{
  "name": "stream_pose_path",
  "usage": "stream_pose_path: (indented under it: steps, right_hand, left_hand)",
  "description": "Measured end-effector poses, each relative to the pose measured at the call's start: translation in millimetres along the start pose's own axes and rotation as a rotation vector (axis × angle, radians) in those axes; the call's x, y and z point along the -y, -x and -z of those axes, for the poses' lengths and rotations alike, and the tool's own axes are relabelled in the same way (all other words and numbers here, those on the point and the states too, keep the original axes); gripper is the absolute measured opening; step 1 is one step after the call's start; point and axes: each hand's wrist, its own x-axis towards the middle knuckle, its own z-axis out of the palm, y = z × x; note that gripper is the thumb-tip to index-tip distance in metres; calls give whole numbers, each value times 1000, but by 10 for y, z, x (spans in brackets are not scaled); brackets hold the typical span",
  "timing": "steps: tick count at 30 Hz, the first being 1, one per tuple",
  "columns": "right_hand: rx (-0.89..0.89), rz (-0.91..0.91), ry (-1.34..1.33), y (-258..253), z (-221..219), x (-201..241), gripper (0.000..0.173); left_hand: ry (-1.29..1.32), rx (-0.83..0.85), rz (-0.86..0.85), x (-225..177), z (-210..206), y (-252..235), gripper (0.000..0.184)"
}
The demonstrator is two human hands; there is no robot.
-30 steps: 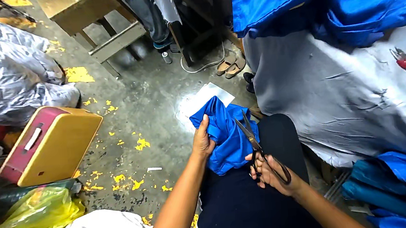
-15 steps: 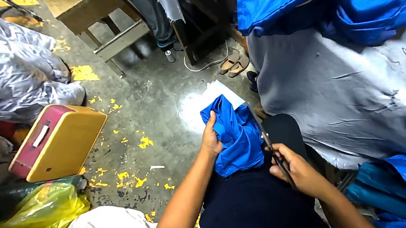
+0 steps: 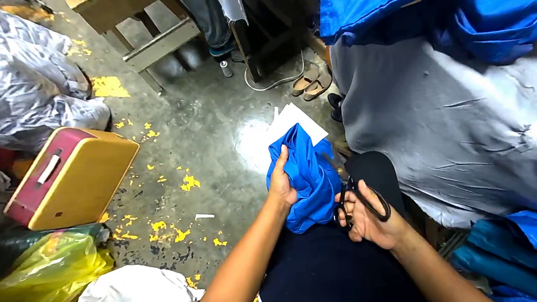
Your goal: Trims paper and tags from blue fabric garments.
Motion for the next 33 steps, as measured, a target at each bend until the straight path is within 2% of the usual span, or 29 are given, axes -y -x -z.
stream_pose_path:
  steps: [2,4,6,8,10,12,15,16,18,26,33]
  right_hand:
    - [-57,-187,-94,-49,52,-32,68]
    - [-88,-241,-120,-13,101,-61,74]
    - [-113,-138,-105,89,132,-55,68]
    - [-143,69,-29,200,144,-3,58]
    - [-161,259,58,288,136,63,62]
    - [-128,357,209,353,130,109,69]
    - [-124,433,751,358,108,132,84]
    - [-139,422,891,332,96,137,87]
    - [-131,381,1010,254,69,150,85]
    - [-51,514,980,-19,26,179,79]
    - [-66,560,931,-56,39,107,82]
  left_hand:
    - [6,-5,-23,-31,25,3,46]
    - [-2,-15,-50,-61,58,3,46]
    - [-31,-5,-89,-73,78,6,45]
    - [-44,7,-110,-68,73,2,44]
    - [-48,28,-104,-54,63,-13,44]
    - [-28,42,-85,-35,57,-26,45]
    - [-10,55,-67,-13,54,-43,44]
    - [-12,55,-62,-11,45,-35,44]
    - [-21,51,-48,-7,32,0,44]
    - [-86,0,-15,47,-74,191,41]
    - [-155,-34,41,18,-170,260,37]
